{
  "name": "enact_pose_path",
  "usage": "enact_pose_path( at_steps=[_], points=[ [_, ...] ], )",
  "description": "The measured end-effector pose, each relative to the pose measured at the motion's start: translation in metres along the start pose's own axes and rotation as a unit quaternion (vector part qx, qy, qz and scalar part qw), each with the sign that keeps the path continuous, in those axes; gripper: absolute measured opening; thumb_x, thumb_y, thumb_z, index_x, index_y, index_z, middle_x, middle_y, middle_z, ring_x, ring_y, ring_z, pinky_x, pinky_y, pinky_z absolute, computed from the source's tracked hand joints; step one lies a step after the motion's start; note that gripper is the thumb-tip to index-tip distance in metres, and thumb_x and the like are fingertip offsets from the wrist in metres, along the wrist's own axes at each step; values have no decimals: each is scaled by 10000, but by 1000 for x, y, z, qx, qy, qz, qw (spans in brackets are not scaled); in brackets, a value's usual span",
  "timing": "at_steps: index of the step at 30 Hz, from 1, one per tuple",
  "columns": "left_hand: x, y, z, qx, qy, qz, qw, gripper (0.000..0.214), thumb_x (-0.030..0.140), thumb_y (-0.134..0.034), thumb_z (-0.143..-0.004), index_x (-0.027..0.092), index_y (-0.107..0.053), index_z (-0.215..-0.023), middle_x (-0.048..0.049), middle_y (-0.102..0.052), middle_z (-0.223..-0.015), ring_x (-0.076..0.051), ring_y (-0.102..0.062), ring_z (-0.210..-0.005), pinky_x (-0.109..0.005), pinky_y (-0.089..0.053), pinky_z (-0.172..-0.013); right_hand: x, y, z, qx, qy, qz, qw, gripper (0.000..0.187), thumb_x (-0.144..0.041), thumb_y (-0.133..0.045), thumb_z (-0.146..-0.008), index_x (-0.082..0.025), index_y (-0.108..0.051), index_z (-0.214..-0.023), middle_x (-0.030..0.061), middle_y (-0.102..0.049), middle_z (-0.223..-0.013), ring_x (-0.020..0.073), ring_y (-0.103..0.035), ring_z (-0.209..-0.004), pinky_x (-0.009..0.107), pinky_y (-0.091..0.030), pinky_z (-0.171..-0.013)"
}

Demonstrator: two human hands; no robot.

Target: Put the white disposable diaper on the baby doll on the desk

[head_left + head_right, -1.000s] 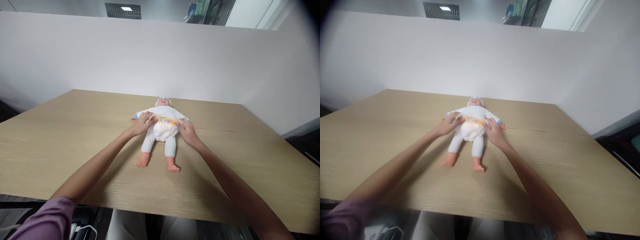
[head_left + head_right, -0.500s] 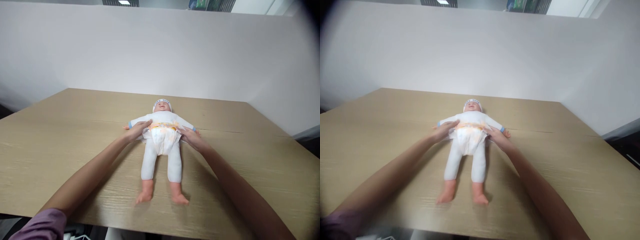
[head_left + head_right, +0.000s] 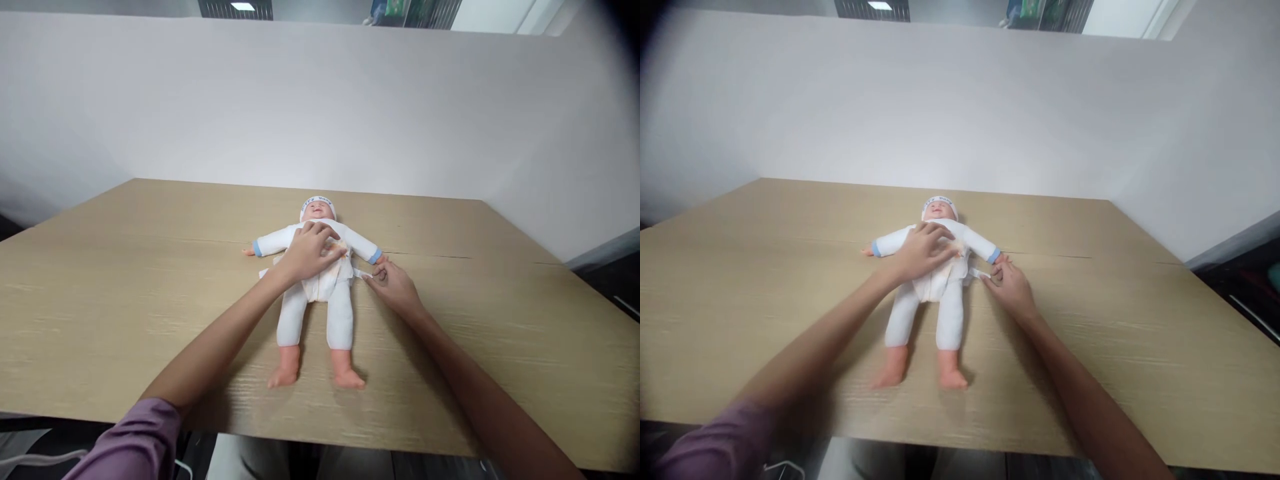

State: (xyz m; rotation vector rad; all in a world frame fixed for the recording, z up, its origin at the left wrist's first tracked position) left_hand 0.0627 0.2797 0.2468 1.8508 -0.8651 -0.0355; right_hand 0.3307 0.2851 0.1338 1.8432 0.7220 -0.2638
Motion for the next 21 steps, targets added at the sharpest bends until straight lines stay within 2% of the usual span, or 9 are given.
enact_pose_path(
  at_steps=[4,8,11,14,16,19,21],
  points=[
    [7,-21,-4,-41,12,-68,997,442,590,-679,-924,221,-685,-1168,-104,-652,-1321,-374,-492,-1239,-522,-399,-1042,2,-3,-6,-24,-53,-6,998,425,-654,-632,-849,-231,-613,-879,38,-614,-795,257,-608,-801,369,-447,-749],
    [6,-24,-3,-40,16,-89,995,507,592,-726,-880,238,-674,-1238,-96,-620,-1380,-371,-478,-1250,-514,-394,-1049,1,-3,-7,-64,-116,-22,991,396,-618,-664,-800,-230,-640,-875,20,-607,-780,219,-566,-742,326,-383,-686],
    [5,-24,-2,-40,18,-92,995,514,596,-734,-868,242,-680,-1236,-94,-616,-1386,-373,-476,-1248,-516,-395,-1045,-2,-3,-8,-106,-142,-73,981,390,-618,-685,-761,-237,-607,-783,-6,-560,-705,191,-507,-683,307,-338,-649],
    [4,-26,-1,-34,17,-89,995,523,598,-739,-863,242,-682,-1241,-96,-615,-1382,-375,-474,-1252,-518,-390,-1052,-10,5,-15,-145,-130,-139,971,433,-657,-624,-785,-235,-561,-706,-17,-539,-669,176,-483,-670,298,-345,-647],
    [3,-26,-1,-32,17,-84,996,534,605,-739,-862,243,-678,-1251,-96,-615,-1380,-373,-474,-1253,-515,-387,-1054,-18,16,-26,-168,-118,-180,962,459,-676,-567,-825,-228,-575,-723,-18,-558,-695,170,-494,-682,293,-367,-661],
    [1,-27,-1,-35,18,-77,996,543,605,-743,-856,244,-671,-1256,-98,-610,-1388,-376,-471,-1259,-515,-383,-1054,-39,30,-50,-194,-99,-254,942,438,-647,-608,-837,-214,-595,-773,-20,-590,-752,163,-520,-722,286,-385,-695],
    [1,-27,-1,-37,19,-69,997,535,593,-747,-854,244,-664,-1252,-97,-607,-1398,-379,-466,-1268,-521,-374,-1060,-58,28,-67,-202,-76,-276,937,388,-587,-649,-829,-206,-604,-775,-17,-609,-775,165,-538,-753,287,-399,-724]
  ],
)
Point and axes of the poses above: each hand's wrist, its own z-axis away from the middle knuckle, its own y-axis out of the back of the hand, x = y × z, the point moved 3 cm from there along -z, towards the middle knuckle
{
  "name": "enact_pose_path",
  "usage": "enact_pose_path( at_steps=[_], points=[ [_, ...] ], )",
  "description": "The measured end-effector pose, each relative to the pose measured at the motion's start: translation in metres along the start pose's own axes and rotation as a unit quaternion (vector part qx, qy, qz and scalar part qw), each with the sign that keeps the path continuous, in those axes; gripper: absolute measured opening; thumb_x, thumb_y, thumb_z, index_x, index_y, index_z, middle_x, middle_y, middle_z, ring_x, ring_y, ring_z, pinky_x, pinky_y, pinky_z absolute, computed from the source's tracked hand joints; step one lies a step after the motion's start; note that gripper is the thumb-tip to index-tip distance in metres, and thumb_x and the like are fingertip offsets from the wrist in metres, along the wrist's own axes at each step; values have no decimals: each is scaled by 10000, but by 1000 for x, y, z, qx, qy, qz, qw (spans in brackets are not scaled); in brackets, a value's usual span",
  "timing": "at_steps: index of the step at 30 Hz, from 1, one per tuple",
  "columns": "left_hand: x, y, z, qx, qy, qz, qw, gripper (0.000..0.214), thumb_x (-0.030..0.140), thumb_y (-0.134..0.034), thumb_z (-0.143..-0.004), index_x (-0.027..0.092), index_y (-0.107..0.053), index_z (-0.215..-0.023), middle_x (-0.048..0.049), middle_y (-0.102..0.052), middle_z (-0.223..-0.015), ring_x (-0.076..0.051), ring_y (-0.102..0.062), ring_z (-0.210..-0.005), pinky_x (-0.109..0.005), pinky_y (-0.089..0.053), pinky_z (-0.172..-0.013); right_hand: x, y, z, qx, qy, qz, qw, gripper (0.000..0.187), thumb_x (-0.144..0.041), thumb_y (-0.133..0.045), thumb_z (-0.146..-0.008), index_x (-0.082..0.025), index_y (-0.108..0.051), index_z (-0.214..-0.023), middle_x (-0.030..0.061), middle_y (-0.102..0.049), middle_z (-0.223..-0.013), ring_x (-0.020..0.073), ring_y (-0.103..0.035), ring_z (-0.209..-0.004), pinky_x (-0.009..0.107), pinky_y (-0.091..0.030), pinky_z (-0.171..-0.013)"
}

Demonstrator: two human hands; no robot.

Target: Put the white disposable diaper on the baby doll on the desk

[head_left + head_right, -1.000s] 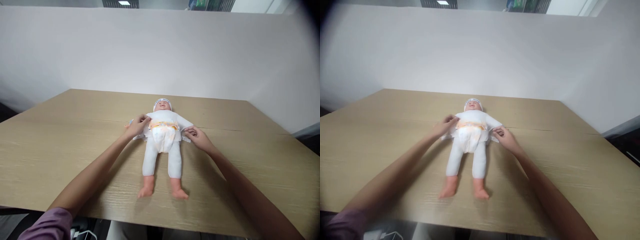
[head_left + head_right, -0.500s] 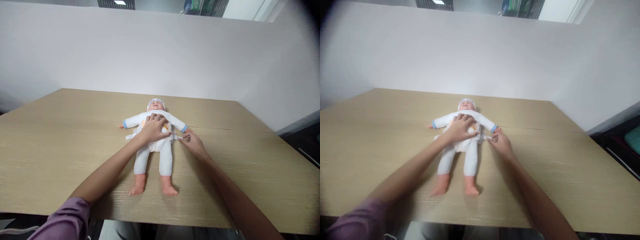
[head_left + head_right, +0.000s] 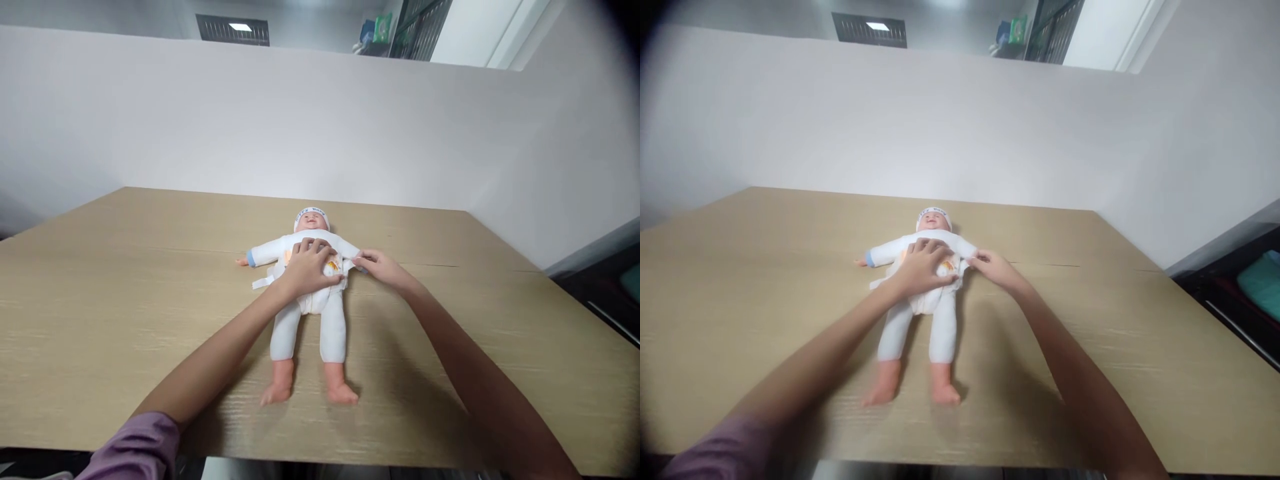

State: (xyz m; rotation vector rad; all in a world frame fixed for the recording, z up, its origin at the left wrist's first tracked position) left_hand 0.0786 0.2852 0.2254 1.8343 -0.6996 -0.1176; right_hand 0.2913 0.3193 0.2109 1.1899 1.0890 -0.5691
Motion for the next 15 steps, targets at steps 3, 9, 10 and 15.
enact_pose_path(
  at_steps=[3,9,10,15],
  points=[
    [0,0,0,0,2,22,1000,504,556,-757,-843,246,-647,-1224,-86,-613,-1395,-377,-462,-1268,-529,-360,-1070,-19,-25,-23,-5,26,45,999,322,-515,-621,-860,-211,-600,-757,-21,-608,-739,165,-542,-722,292,-413,-695],
    [-12,9,-1,-52,36,125,990,685,432,-821,-743,263,-557,-1352,-99,-602,-1397,-406,-449,-1288,-561,-401,-1056,-32,-61,-15,95,163,110,976,196,-421,-620,-935,-233,-597,-885,21,-652,-871,206,-599,-821,343,-490,-766],
    [-15,13,-1,-70,29,152,986,756,425,-830,-737,276,-522,-1411,-103,-582,-1433,-414,-439,-1319,-573,-406,-1068,-33,-62,-7,121,207,119,964,172,-405,-615,-956,-233,-619,-956,45,-677,-959,227,-624,-915,372,-508,-848],
    [-37,26,-2,-138,-25,334,932,890,427,-800,-830,329,-345,-1589,-110,-480,-1588,-359,-434,-1472,-522,-457,-1127,-22,-72,26,114,328,159,924,385,-350,-452,-1072,-273,-564,-1432,87,-614,-1476,280,-512,-1413,526,-380,-1204]
  ],
)
Point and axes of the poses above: each hand's wrist, its own z-axis away from the middle knuckle, its own y-axis out of the back of the hand, x = y × z, the point moved 3 cm from there along -z, towards the middle knuckle
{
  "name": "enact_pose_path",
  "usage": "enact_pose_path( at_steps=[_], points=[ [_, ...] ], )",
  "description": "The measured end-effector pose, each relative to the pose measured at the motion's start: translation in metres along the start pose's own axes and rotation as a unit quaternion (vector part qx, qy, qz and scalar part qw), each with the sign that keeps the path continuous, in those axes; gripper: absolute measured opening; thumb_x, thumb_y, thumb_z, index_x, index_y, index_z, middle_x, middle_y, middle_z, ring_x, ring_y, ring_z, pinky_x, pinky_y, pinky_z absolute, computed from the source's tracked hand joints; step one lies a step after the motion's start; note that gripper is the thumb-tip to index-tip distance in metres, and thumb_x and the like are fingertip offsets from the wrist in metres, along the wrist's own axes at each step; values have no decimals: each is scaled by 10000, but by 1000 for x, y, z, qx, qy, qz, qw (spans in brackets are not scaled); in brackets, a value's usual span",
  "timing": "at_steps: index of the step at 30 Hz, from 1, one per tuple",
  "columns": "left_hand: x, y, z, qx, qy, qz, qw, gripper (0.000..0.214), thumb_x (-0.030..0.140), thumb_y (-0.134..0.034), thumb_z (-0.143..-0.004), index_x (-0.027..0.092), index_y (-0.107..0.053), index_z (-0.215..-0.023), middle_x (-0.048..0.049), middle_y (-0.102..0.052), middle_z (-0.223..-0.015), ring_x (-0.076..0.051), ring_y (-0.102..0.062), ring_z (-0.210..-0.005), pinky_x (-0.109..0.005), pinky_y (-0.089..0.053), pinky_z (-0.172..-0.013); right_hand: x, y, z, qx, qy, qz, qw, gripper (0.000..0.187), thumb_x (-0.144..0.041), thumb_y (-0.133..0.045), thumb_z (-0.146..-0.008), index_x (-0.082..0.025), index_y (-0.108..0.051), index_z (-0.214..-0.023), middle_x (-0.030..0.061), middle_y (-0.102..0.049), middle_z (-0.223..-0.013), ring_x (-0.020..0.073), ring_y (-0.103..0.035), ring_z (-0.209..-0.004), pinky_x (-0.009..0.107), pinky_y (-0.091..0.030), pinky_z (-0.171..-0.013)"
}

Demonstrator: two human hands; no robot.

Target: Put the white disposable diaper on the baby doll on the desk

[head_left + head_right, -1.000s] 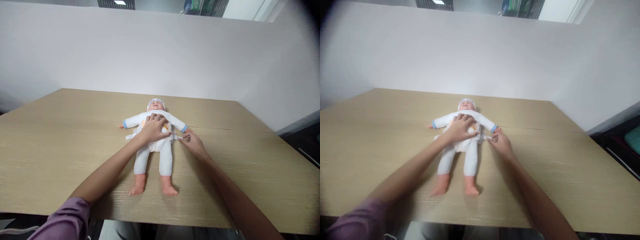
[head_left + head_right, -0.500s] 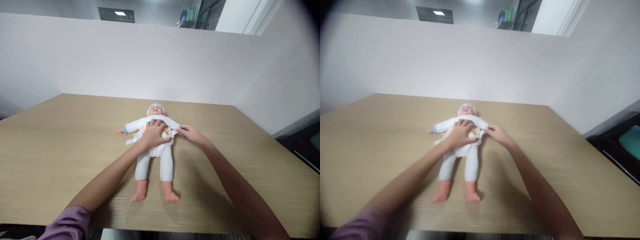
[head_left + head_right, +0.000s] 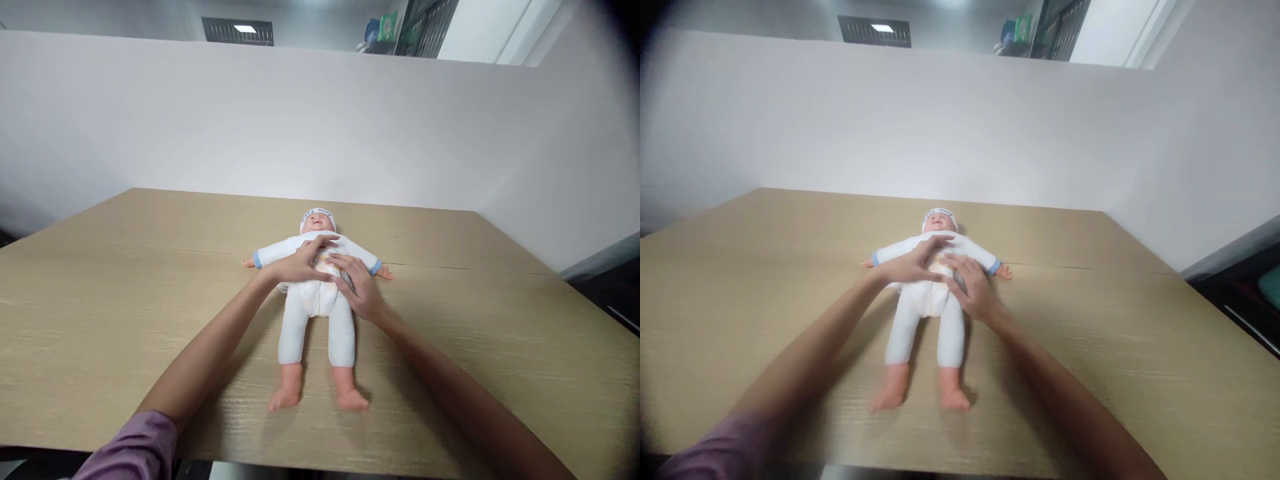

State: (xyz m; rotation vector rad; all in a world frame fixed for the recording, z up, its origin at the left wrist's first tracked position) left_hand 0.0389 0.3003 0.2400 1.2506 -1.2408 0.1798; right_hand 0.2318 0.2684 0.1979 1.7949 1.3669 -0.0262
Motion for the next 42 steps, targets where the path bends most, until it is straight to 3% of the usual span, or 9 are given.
enact_pose_path(
  at_steps=[4,9,12,16,19,23,28,35,42],
  points=[
    [-13,3,12,88,-37,61,994,522,441,-607,-1000,268,-480,-1476,-118,-537,-1546,-298,-500,-1453,-455,-474,-1141,9,-7,14,-23,22,24,999,498,-364,-379,-1094,-299,-438,-1584,43,-513,-1614,274,-430,-1504,550,-332,-1255],
    [-42,4,64,250,15,-86,964,387,467,-530,-1040,233,-552,-1346,-106,-613,-1418,-275,-568,-1322,-447,-459,-1124,8,-4,17,-9,28,52,998,508,-350,-359,-1098,-292,-418,-1599,41,-499,-1629,287,-394,-1527,561,-307,-1260],
    [-65,11,99,268,85,-190,941,346,503,-520,-1024,213,-590,-1199,-108,-665,-1257,-295,-584,-1196,-466,-466,-1056,-10,3,8,18,25,47,998,451,-329,-402,-1092,-272,-480,-1532,72,-584,-1533,286,-490,-1435,530,-365,-1207],
    [-86,16,119,219,162,-297,915,346,540,-538,-973,200,-586,-1014,-128,-668,-1083,-332,-571,-1072,-490,-445,-979,-42,4,-18,20,-3,69,997,213,-331,-516,-1057,-245,-637,-1209,85,-701,-1171,283,-616,-1130,458,-465,-1021],
    [-90,17,119,203,194,-289,915,332,540,-593,-919,212,-560,-879,-120,-650,-1010,-342,-568,-1053,-483,-421,-967,-58,-11,-43,-31,-19,112,993,112,-334,-577,-1017,-233,-614,-1049,76,-665,-1026,271,-599,-991,415,-466,-912],
    [-90,22,116,225,228,-154,935,355,504,-698,-793,228,-498,-694,-75,-611,-845,-320,-562,-973,-418,-425,-880,-56,-38,-69,-87,-55,163,981,185,-380,-660,-951,-238,-545,-928,52,-638,-944,254,-575,-902,369,-426,-778],
    [-83,31,115,229,219,-36,948,402,542,-552,-868,217,-506,-636,-25,-566,-691,-221,-541,-727,-327,-411,-703,-41,-52,-81,-123,-125,201,964,290,-404,-727,-857,-248,-484,-827,40,-633,-873,240,-558,-822,344,-319,-648],
    [-48,31,78,259,158,69,950,418,544,-563,-909,185,-578,-695,1,-573,-693,-169,-518,-698,-288,-392,-670,-35,-48,-74,-103,-179,143,968,357,-435,-751,-807,-255,-444,-842,-7,-608,-832,220,-551,-797,324,-328,-661],
    [-29,4,41,209,82,145,964,392,516,-558,-933,182,-596,-730,-8,-581,-752,-174,-523,-740,-306,-421,-716,-29,-58,-69,-72,-105,206,970,208,-299,-615,-930,-245,-471,-790,31,-613,-864,232,-557,-858,340,-355,-733]
  ],
)
Point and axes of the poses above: each hand's wrist, its own z-axis away from the middle knuckle, its own y-axis out of the back of the hand, x = y × z, the point moved 3 cm from there along -z, towards the middle knuckle
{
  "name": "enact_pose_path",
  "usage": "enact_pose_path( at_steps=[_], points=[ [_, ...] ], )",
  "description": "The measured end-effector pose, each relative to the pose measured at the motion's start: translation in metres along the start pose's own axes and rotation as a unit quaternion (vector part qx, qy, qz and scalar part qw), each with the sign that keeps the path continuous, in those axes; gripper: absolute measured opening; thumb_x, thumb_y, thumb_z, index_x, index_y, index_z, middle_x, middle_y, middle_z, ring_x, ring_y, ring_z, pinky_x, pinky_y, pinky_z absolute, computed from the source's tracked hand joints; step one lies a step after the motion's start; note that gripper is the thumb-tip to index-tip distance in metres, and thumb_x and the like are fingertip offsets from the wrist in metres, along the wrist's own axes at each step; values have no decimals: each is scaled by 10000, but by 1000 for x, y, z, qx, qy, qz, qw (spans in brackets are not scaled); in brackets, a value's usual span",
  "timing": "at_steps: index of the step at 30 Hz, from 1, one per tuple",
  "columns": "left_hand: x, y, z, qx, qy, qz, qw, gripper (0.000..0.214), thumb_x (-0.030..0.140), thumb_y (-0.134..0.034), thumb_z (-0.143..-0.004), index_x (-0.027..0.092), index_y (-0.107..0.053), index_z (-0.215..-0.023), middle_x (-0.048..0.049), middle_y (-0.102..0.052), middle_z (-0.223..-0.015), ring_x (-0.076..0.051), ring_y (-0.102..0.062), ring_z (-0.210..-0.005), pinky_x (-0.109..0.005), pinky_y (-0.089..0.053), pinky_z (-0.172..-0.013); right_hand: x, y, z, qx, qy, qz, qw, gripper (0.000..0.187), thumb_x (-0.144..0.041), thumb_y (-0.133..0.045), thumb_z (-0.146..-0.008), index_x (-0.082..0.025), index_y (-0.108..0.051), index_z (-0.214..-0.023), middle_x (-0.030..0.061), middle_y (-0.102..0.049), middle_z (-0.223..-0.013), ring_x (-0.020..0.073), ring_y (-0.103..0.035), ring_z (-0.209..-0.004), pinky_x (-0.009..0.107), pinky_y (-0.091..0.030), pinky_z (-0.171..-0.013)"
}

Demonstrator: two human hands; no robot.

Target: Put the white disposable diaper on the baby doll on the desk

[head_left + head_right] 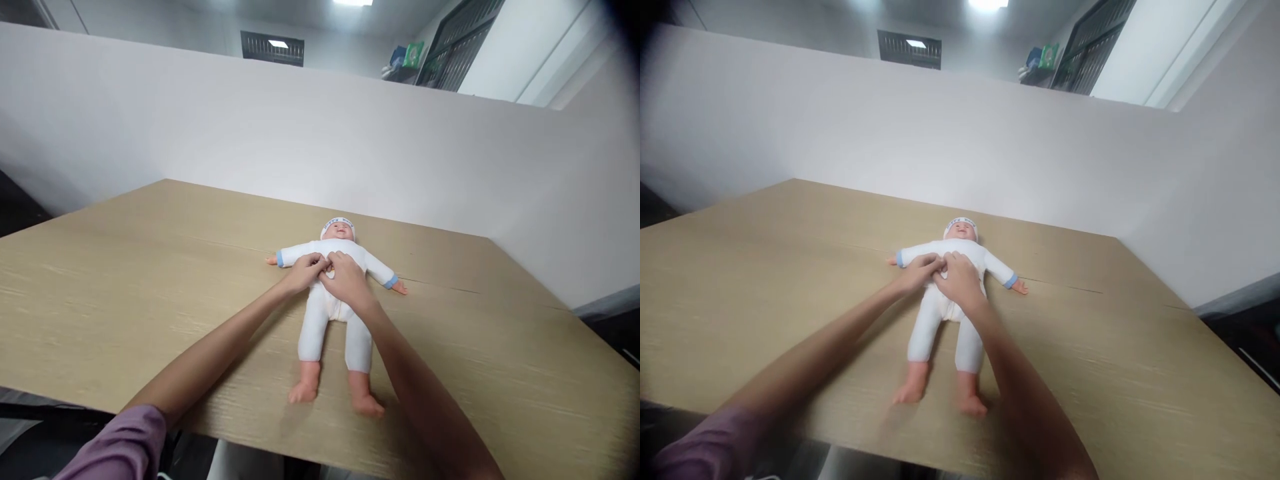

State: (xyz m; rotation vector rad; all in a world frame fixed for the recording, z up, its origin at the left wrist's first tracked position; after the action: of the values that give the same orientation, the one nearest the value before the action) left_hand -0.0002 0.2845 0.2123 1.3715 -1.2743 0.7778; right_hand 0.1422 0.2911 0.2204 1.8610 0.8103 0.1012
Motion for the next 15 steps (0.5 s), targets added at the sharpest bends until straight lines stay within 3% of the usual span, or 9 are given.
enact_pose_path(
  at_steps=[5,10,12,15],
  points=[
    [-17,2,4,41,-19,58,997,359,569,-479,-984,227,-467,-876,22,-497,-774,-160,-494,-735,-297,-432,-729,4,-4,-1,4,4,-4,1000,305,-336,-494,-1036,-248,-447,-748,32,-597,-834,218,-546,-819,330,-342,-717],
    [-32,2,6,60,-31,83,994,402,549,-677,-905,228,-475,-1038,26,-517,-853,-143,-518,-759,-266,-421,-700,13,-4,-4,13,-38,-71,997,189,-268,-522,-962,-255,-429,-798,19,-563,-823,211,-540,-797,317,-368,-710],
    [-32,1,8,78,-32,72,994,401,526,-708,-892,222,-487,-1034,35,-498,-833,-135,-497,-735,-259,-406,-685,13,4,-4,41,-52,-119,991,107,-187,-490,-907,-256,-426,-858,16,-552,-838,212,-546,-805,320,-403,-725],
    [-17,3,21,149,-23,19,988,334,496,-674,-929,218,-501,-1000,29,-503,-828,-139,-473,-717,-272,-405,-691,-1,28,6,96,-22,-162,982,189,-78,-380,-853,-259,-416,-892,38,-550,-892,221,-557,-864,345,-454,-793]
  ],
)
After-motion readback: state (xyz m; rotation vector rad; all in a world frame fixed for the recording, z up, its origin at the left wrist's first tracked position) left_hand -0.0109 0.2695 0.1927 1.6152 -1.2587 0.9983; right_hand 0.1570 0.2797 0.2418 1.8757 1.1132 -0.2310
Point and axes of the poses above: each hand's wrist, its own z-axis away from the middle knuckle, its own y-axis out of the back of the hand, x = y × z, the point moved 3 cm from there along -z, towards the middle knuckle
